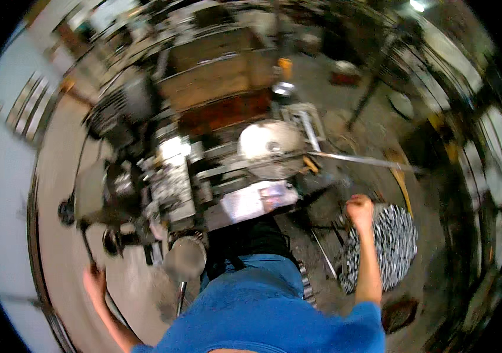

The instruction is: The person picks up a metal part from a container, inserts it into a machine chuck, and moves handles to process the part. They then remove the part and place it into a container.

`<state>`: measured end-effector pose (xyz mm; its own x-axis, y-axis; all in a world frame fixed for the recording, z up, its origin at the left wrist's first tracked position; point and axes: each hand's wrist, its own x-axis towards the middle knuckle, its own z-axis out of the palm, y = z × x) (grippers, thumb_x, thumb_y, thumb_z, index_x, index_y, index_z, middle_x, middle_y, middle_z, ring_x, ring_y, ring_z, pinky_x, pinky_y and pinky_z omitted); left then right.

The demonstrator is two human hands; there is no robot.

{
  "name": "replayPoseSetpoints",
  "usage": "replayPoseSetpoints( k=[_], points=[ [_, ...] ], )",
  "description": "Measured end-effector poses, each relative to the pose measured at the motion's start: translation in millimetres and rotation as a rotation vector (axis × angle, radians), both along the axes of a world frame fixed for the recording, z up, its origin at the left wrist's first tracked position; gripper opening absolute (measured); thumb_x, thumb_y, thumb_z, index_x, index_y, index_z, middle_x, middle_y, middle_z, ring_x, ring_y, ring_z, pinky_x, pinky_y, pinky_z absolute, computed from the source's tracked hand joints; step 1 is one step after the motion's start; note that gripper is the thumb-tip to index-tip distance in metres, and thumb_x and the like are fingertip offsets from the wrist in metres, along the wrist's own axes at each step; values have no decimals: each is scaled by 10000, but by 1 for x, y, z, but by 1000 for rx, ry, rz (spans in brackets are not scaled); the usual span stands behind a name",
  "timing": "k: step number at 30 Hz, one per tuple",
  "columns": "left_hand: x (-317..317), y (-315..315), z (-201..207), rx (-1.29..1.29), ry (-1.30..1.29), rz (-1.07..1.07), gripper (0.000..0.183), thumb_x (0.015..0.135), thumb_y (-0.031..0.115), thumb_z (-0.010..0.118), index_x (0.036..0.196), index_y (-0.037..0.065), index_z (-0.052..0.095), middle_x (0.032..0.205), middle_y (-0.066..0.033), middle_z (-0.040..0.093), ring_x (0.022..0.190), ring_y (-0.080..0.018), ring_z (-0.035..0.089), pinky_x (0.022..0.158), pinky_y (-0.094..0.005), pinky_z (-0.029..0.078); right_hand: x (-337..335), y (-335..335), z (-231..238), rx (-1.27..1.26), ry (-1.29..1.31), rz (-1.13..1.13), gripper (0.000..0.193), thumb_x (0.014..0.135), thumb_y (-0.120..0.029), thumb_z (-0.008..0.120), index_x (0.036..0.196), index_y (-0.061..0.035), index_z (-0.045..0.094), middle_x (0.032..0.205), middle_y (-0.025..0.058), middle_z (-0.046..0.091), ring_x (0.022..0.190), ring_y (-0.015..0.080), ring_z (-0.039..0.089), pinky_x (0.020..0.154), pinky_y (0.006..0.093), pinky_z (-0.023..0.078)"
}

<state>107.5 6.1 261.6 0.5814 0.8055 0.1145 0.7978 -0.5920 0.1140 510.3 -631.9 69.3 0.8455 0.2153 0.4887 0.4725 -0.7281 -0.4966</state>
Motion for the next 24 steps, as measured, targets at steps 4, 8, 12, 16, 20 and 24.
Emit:
replayPoseSetpoints(
  k=[4, 8, 12, 16, 20, 24],
  points=[
    [112, -63, 26, -897, -784, -304, 285, 868, 164, 567, 1062, -43, 586, 863, -109, 655, 784, -153, 615, 732, -279, 478, -41, 183, 97, 372, 316, 544, 321, 516, -41, 578, 819, -32, 686, 1028, 155, 604, 974, 277, 582, 853, 346, 449],
    [184, -123, -5, -1401, -744, -620, 363, 930, 280, 470, 1034, -57, 557, 838, -135, 639, 726, -192, 631, 689, -305, 498, -89, 315, 166, 504, 301, 1150, 343, 547, -99, 608, 872, -5, 661, 1204, 199, 479, 1016, 293, 572, 877, 365, 437],
    [180, -149, 16, -1698, -853, -514, 396, 934, 353, 448, 895, -17, 584, 740, -98, 617, 696, -184, 627, 633, -288, 498, -104, 351, 211, 531, 231, 1264, 341, 545, -71, 583, 870, 11, 645, 1187, 227, 469, 1016, 317, 567, 855, 365, 450],
    [172, -139, 0, -1416, -951, -535, 345, 920, 309, 493, 824, 0, 615, 678, -71, 609, 568, -130, 568, 548, -279, 465, -114, 363, 212, 259, 11, 1220, 326, 568, -129, 585, 868, -7, 624, 1133, 234, 496, 996, 362, 543, 865, 373, 443],
    [165, -118, 12, -896, -563, -599, 311, 874, 244, 553, 700, -7, 612, 502, -47, 531, 485, -88, 471, 442, -286, 375, -108, 378, 213, -42, -17, 1354, 326, 576, -173, 592, 851, 2, 605, 1078, 204, 520, 901, 361, 527, 781, 417, 452],
    [154, -95, 21, -598, -562, -658, 267, 823, 241, 597, 780, -22, 610, 521, -124, 496, 472, -134, 405, 460, -317, 367, -109, 410, 226, -220, -81, 1443, 296, 561, -165, 588, 793, 19, 607, 1048, 203, 540, 880, 350, 528, 766, 412, 455]
  ],
)
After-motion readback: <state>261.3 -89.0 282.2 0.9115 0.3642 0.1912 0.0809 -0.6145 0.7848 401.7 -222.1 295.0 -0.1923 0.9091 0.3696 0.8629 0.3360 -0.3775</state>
